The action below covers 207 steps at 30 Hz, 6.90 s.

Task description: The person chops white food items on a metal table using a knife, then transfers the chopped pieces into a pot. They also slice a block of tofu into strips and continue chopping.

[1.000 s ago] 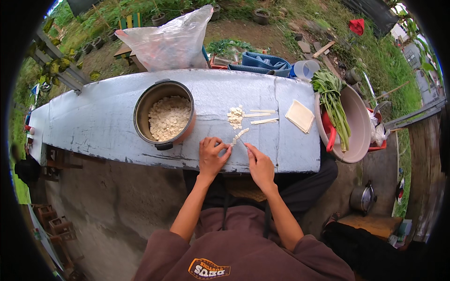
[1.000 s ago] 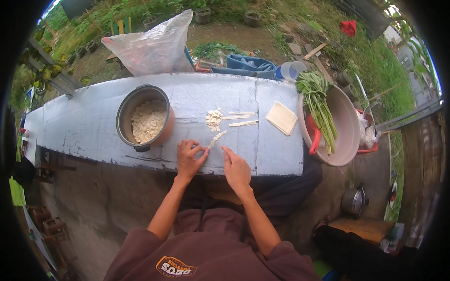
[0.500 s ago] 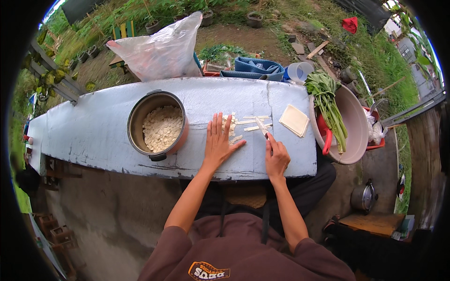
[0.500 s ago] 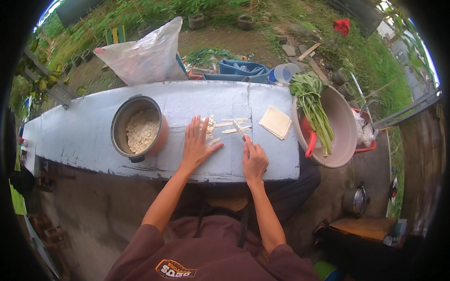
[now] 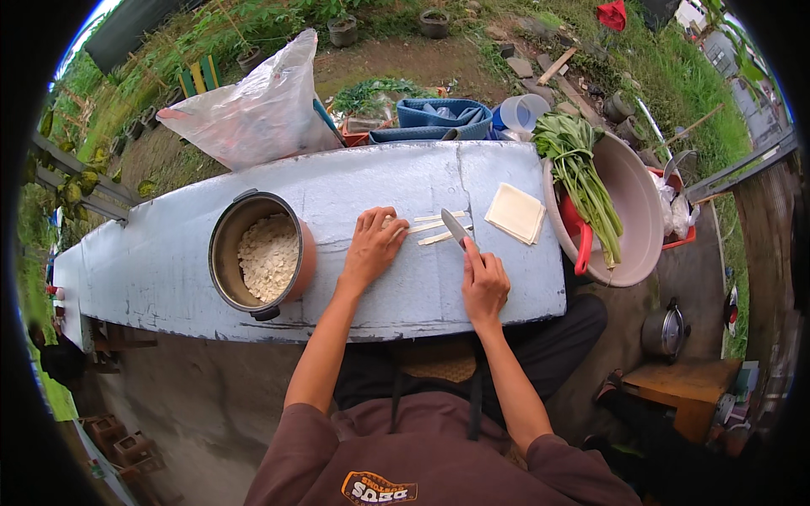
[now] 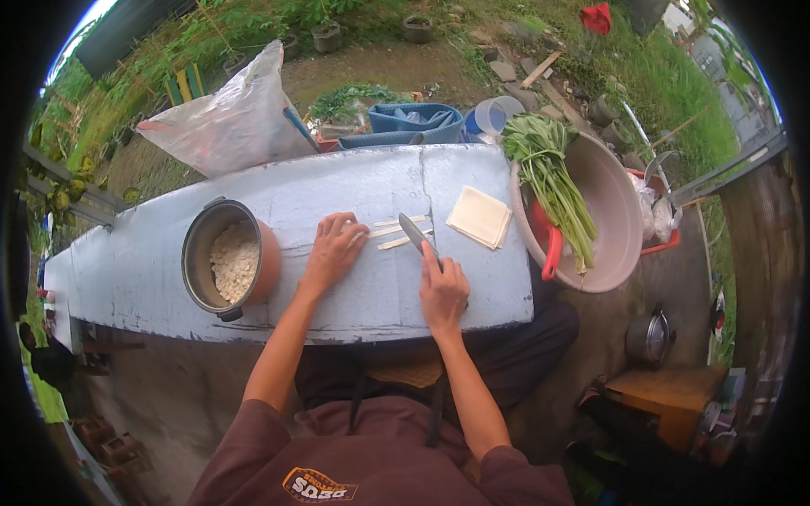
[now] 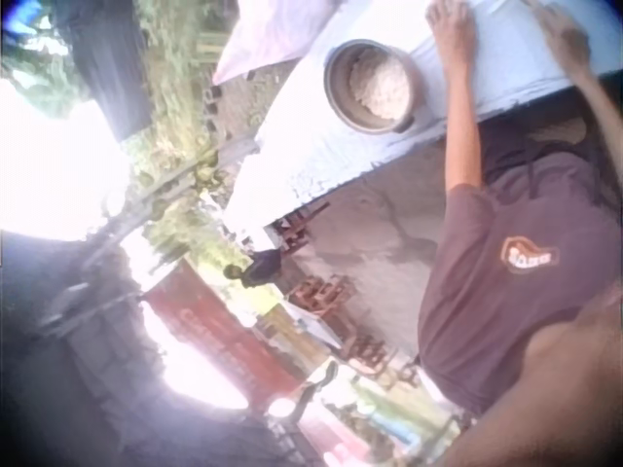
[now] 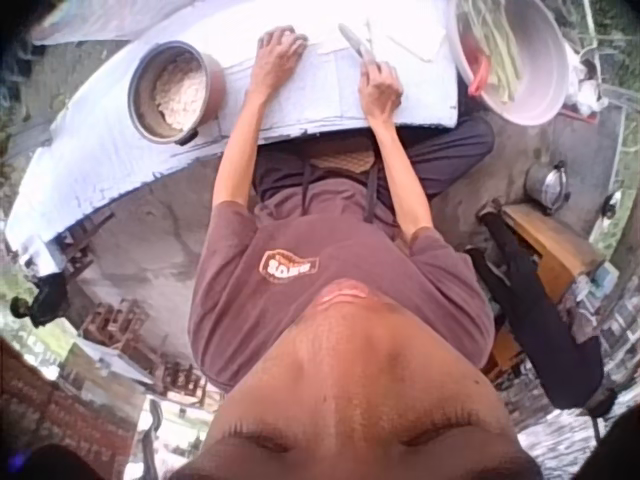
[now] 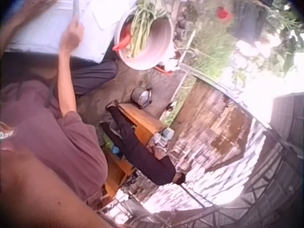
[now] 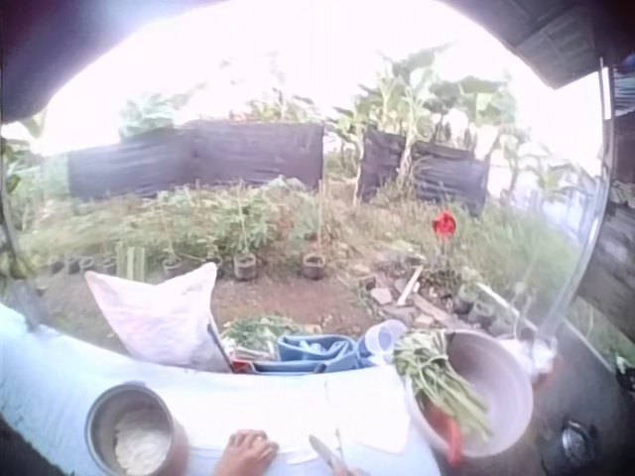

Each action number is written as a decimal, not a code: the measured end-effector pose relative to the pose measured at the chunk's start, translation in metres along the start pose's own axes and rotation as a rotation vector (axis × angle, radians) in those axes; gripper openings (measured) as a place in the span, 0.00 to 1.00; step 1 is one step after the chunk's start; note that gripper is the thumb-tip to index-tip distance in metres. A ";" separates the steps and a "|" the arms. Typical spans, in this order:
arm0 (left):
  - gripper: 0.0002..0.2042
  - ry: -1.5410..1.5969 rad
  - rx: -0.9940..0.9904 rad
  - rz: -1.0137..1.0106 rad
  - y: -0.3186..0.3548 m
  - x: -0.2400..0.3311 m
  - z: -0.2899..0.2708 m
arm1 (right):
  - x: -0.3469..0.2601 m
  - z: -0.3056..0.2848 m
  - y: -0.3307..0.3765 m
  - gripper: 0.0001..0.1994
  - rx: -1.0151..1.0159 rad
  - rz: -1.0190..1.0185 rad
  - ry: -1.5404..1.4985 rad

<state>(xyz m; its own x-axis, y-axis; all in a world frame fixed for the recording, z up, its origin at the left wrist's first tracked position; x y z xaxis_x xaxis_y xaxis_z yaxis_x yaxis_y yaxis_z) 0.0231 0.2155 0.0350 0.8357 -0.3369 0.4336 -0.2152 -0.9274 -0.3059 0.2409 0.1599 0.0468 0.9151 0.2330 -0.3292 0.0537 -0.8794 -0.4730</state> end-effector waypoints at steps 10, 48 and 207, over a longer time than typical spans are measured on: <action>0.04 0.009 0.203 -0.040 0.008 0.025 -0.002 | -0.001 0.001 0.000 0.20 0.043 -0.022 -0.036; 0.14 0.061 0.177 -0.132 0.082 0.028 -0.032 | -0.060 0.004 0.016 0.16 -0.532 0.079 -0.204; 0.03 0.200 -0.063 -0.134 0.044 0.028 -0.038 | -0.009 -0.004 0.004 0.14 0.059 -0.119 -0.053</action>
<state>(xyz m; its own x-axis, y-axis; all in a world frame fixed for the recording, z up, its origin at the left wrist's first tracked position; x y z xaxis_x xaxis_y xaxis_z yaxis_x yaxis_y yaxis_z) 0.0176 0.1593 0.0663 0.7436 -0.2301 0.6278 -0.1455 -0.9721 -0.1840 0.2345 0.1526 0.0507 0.8810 0.3573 -0.3101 0.1357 -0.8188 -0.5578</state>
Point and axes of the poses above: each hand's wrist, its own y-axis away from the middle knuckle, its own z-axis out of the palm, x = y × z, the point moved 10 cm from there along -y, towards the middle knuckle, and after that the axes turned 3 degrees about -z, right-handed, at the moved point
